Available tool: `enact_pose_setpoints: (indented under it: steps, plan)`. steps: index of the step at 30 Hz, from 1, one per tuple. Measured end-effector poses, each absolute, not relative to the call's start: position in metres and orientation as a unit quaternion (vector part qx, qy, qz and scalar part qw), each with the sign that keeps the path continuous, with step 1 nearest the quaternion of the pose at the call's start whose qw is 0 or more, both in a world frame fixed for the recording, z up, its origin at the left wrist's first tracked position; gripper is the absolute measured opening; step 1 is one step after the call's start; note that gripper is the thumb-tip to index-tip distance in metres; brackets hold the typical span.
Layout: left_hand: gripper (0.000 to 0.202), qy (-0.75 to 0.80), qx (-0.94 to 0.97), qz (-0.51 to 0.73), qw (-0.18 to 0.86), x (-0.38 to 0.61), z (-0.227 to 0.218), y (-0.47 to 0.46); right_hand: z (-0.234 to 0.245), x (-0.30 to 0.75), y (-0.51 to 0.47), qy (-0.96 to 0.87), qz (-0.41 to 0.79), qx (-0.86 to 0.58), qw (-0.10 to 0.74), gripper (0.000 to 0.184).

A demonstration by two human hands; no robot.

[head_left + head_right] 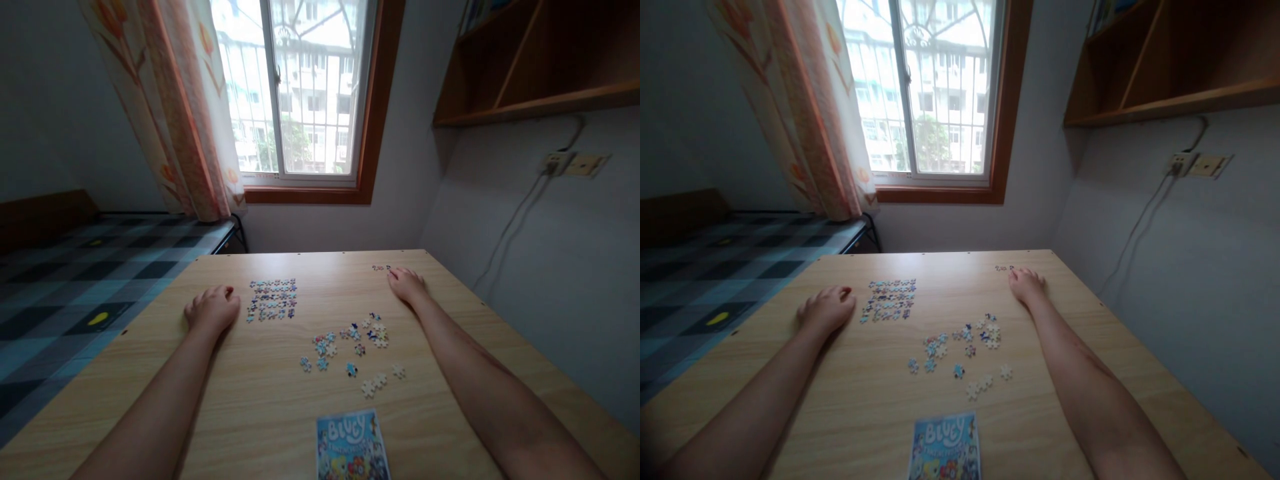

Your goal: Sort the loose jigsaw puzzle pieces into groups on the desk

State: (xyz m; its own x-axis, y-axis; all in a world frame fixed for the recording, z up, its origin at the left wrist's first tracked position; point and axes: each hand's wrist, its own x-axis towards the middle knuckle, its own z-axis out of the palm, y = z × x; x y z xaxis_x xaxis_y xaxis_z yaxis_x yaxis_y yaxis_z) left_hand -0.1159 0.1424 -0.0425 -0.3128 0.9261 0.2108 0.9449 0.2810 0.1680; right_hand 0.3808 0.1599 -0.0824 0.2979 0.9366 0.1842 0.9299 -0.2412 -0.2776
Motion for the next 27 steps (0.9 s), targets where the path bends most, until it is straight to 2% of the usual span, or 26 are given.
enact_pose_setpoints:
  steps: [10, 15, 22, 27]
  plan:
    - [0.05, -0.798, -0.587, -0.132, 0.045, -0.117, -0.045, 0.143, -0.085, 0.383, 0.163, -0.596, 0.016, -0.789, 0.147, 0.05]
    - [0.051, -0.796, -0.588, -0.135, 0.047, -0.117, -0.046, 0.143, -0.082, 0.38, 0.161, -0.593, 0.012, -0.79, 0.156, 0.057]
    - [0.05, -0.796, -0.587, -0.14, 0.041, -0.117, -0.045, 0.144, -0.083, 0.376, 0.162, -0.596, 0.045, -0.798, 0.079, 0.06]
    - [0.05, -0.796, -0.587, -0.141, 0.04, -0.117, -0.045, 0.144, -0.084, 0.373, 0.164, -0.604, 0.056, -0.793, 0.055, 0.062]
